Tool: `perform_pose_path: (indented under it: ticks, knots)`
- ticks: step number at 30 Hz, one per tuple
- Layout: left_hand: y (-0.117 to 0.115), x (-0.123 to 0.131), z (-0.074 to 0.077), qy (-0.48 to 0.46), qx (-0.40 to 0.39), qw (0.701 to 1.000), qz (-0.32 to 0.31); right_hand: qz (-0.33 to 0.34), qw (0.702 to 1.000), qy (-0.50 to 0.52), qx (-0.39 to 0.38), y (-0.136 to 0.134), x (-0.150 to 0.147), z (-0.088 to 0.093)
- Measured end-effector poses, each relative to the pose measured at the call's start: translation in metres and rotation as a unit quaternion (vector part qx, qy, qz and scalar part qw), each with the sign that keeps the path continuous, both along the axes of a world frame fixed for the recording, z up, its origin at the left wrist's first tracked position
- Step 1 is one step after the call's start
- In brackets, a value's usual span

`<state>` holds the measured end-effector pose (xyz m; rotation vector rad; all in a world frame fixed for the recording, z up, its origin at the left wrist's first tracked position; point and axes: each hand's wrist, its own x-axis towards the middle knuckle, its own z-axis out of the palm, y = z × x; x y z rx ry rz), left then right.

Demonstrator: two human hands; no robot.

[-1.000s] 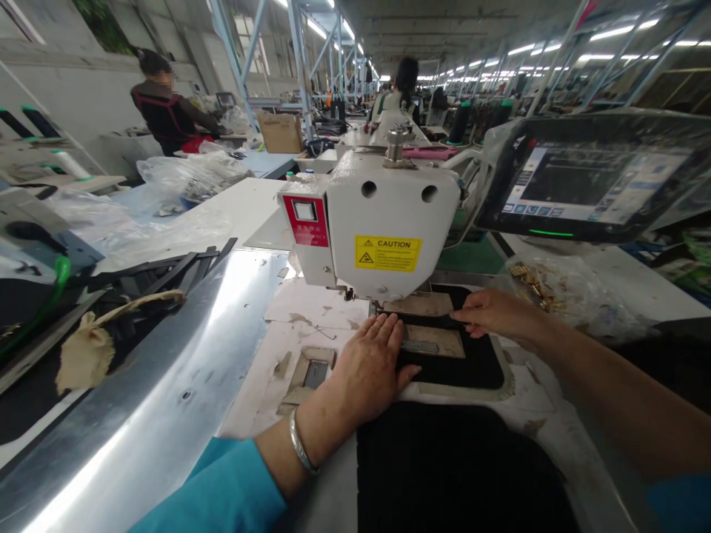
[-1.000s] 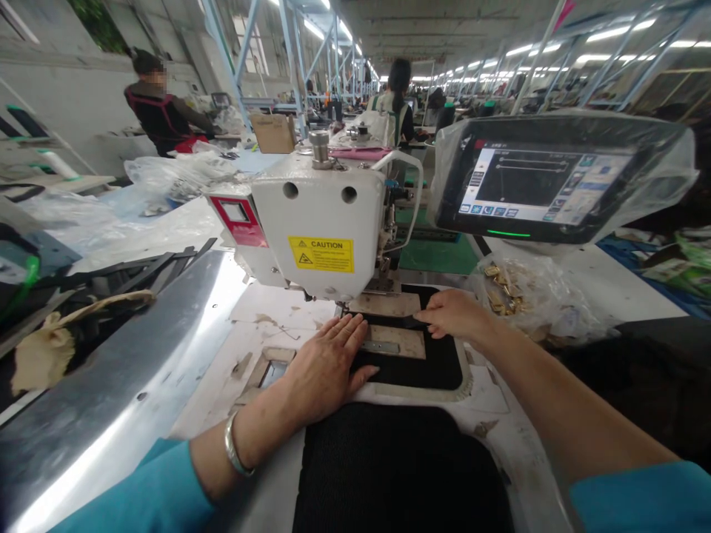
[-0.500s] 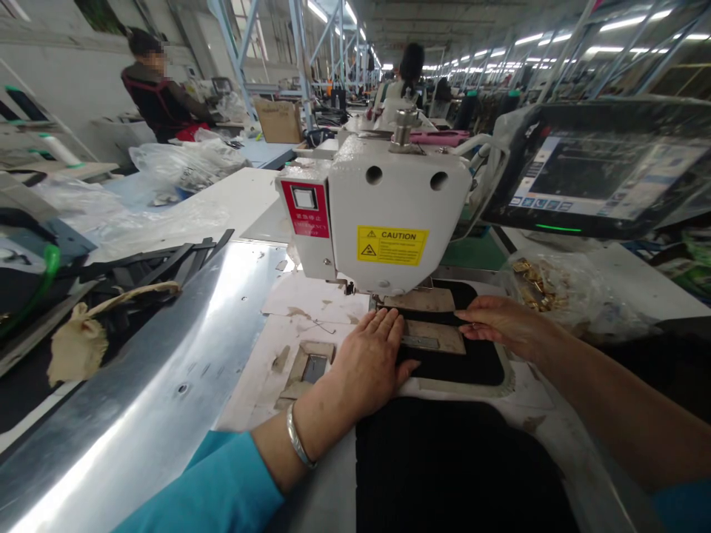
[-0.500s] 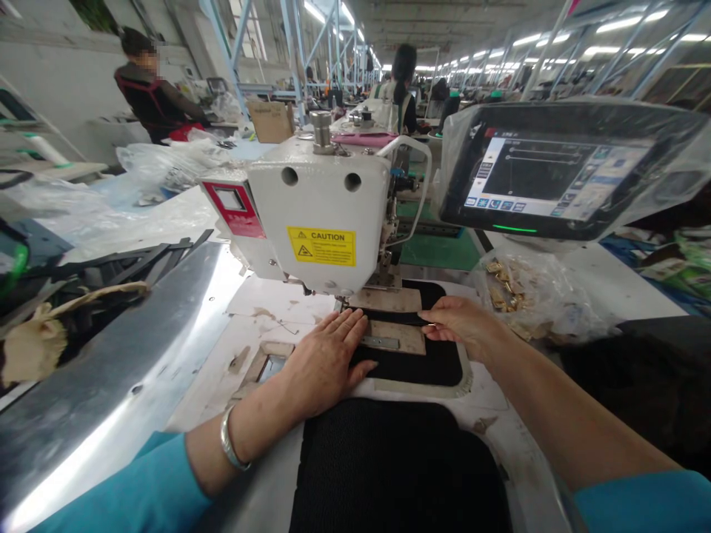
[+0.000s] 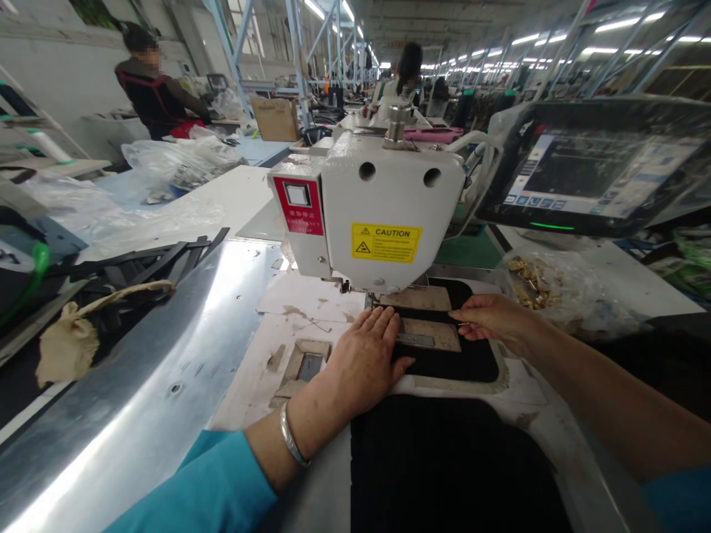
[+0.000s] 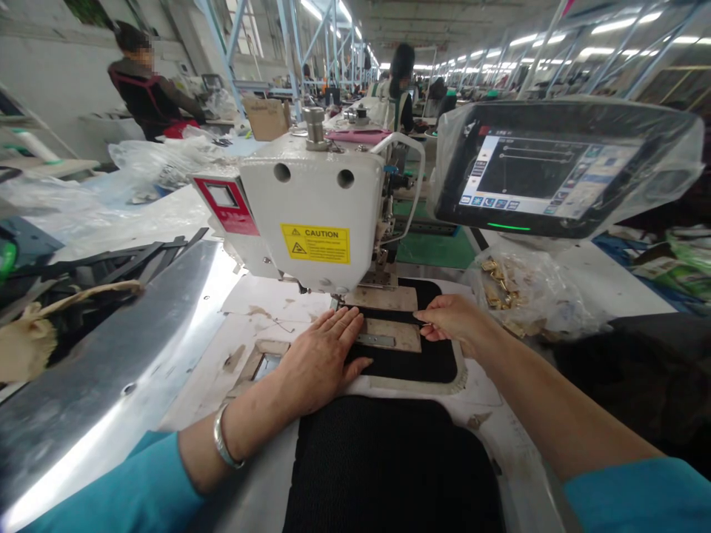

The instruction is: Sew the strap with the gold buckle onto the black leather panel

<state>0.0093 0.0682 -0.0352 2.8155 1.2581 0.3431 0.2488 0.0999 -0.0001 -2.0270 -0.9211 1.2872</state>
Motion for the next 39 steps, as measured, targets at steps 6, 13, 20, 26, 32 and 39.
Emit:
perform_pose_path:
  ticks: [6, 13, 20, 26, 32, 39]
  knots:
    - [0.000, 0.000, 0.000, 0.002, -0.001, 1.000, 0.002, -0.014, 0.998, 0.053, 0.011, -0.002, 0.001, 0.004]
    - [0.000, -0.001, 0.000, -0.002, -0.002, 1.000, -0.002, -0.011, 0.999, 0.046, 0.016, -0.004, 0.001, 0.005]
    - [0.001, 0.000, 0.002, -0.003, -0.001, 1.000, -0.001, 0.015, 0.999, -0.029, 0.009, -0.006, -0.003, 0.001]
    - [0.000, -0.003, 0.002, 0.000, -0.002, 1.000, -0.002, 0.048, 0.994, -0.096, -0.027, -0.003, -0.003, 0.000]
    - [0.001, 0.011, 0.005, -0.001, -0.013, 1.000, -0.011, 0.065, 0.994, -0.076, -0.037, -0.005, -0.003, 0.000]
    - [-0.008, 0.083, 0.005, 0.011, -0.013, 0.996, -0.085, 0.066, 0.997, -0.038, -0.024, -0.004, 0.004, -0.008]
